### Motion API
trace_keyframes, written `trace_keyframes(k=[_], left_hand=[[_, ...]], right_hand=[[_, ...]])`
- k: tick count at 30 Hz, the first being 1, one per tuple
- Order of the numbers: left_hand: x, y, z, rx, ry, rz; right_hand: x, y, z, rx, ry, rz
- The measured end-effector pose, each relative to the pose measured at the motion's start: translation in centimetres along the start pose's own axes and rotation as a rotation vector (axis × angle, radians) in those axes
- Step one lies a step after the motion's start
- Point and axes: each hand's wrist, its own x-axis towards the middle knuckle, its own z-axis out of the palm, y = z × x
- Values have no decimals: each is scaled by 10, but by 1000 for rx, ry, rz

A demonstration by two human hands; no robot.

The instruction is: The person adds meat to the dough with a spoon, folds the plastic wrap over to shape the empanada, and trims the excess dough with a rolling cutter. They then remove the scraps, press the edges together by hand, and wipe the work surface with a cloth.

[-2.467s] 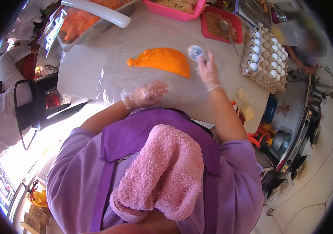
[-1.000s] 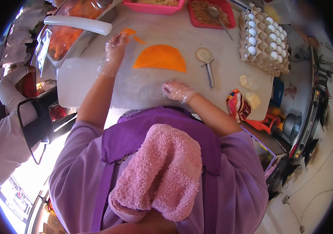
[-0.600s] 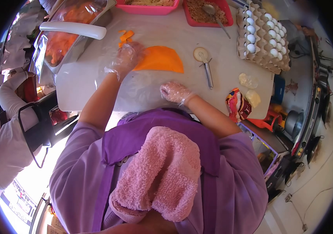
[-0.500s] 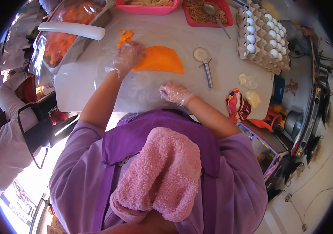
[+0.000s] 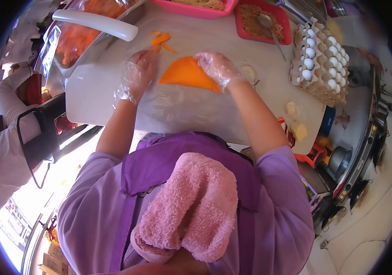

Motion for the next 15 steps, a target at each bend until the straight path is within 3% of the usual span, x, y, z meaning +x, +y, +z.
trace_keyframes(k=[1,4,15], left_hand=[[-2,-3,-5,230,26,141],[-8,-6,-11,351,-64,66],[-12,-22,6,317,57,14]], right_hand=[[15,2,-1,-123,61,-66],[43,-3,-6,-247,-8,-138],[98,-31,22,-263,136,-289]])
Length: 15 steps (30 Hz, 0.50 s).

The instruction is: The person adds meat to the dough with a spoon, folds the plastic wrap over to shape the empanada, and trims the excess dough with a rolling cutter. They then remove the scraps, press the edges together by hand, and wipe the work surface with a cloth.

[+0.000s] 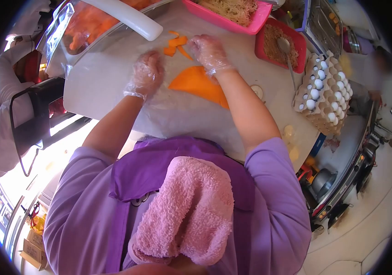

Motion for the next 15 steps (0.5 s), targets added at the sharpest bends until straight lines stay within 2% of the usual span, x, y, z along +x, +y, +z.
trace_keyframes(k=[2,4,5,7,13,15], left_hand=[[1,1,1,12,11,-6],[2,7,-5,22,-13,-29],[2,6,-3,19,-13,-34],[1,5,0,42,36,1],[2,2,2,21,65,39],[2,2,1,20,66,41]], right_hand=[[4,-4,-2,30,-3,28],[2,-2,-9,224,-101,232],[0,1,-16,221,-106,233],[-6,6,-31,120,-386,171],[-18,13,-26,261,-552,237],[-18,14,-21,230,-523,201]])
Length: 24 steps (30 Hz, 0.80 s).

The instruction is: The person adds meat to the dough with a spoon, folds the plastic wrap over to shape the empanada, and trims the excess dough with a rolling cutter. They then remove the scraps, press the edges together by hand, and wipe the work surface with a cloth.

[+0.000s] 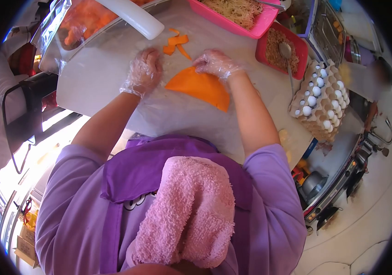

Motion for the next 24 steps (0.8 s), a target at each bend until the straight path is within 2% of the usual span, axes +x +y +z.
trace_keyframes(k=[2,5,8,10,11,13,17,19,24], left_hand=[[1,1,-1,0,-1,1],[1,1,-1,0,-11,-3],[1,2,-2,0,-44,-28],[1,2,-3,-7,-52,-31],[1,2,-3,-7,-50,-34],[1,1,-3,-15,-56,-22],[1,3,-5,-12,-63,-25],[2,4,-6,-12,-74,-33],[2,3,-4,-2,-62,-39]], right_hand=[[2,2,2,-35,28,-32],[5,4,3,79,-34,19],[3,0,3,-54,-2,-9],[1,4,3,-213,57,-143],[1,8,4,-215,55,-144],[2,15,5,190,98,-126],[1,11,2,90,64,-108],[1,-1,5,-56,35,-41],[11,13,15,-17,99,-83]])
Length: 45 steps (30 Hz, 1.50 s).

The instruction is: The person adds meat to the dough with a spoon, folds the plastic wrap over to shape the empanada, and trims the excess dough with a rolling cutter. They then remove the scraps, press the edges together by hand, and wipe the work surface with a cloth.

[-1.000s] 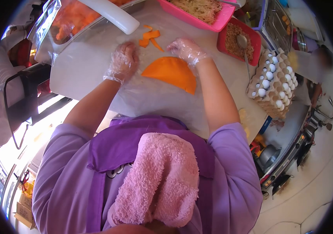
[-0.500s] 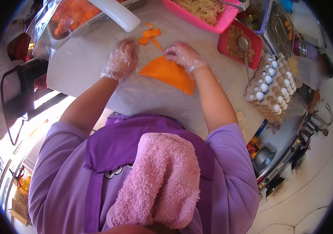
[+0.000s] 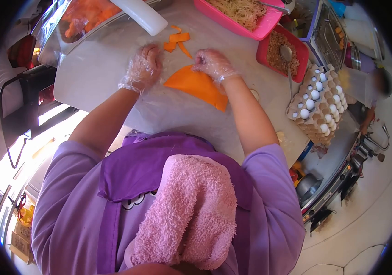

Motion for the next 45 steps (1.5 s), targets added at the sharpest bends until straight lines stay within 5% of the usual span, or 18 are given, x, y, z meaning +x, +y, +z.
trace_keyframes(k=[8,10,14,19,23,25,29,34,41,43,45], left_hand=[[0,-1,0,-2,-7,5],[0,-2,0,-21,2,21],[1,0,-1,-11,4,19],[1,0,-1,-18,13,14],[0,-2,3,-22,18,17],[0,-3,3,-19,27,19],[-1,-1,0,-12,4,5],[0,-2,1,-23,1,2],[0,-1,0,-6,-11,-11],[0,0,-1,5,-17,-21],[0,1,-1,-5,-7,-12]], right_hand=[[-5,-3,4,-120,74,-66],[-3,3,9,175,191,45],[-1,6,-3,177,177,39],[-5,-13,-5,-219,63,16],[-7,-17,-3,-210,88,42],[-8,-11,1,215,109,152],[1,19,-3,222,141,52],[-6,-5,-13,-178,57,-51],[-4,-13,-10,120,48,146],[-2,-21,-11,-278,46,58],[1,-12,-7,-185,67,33]])
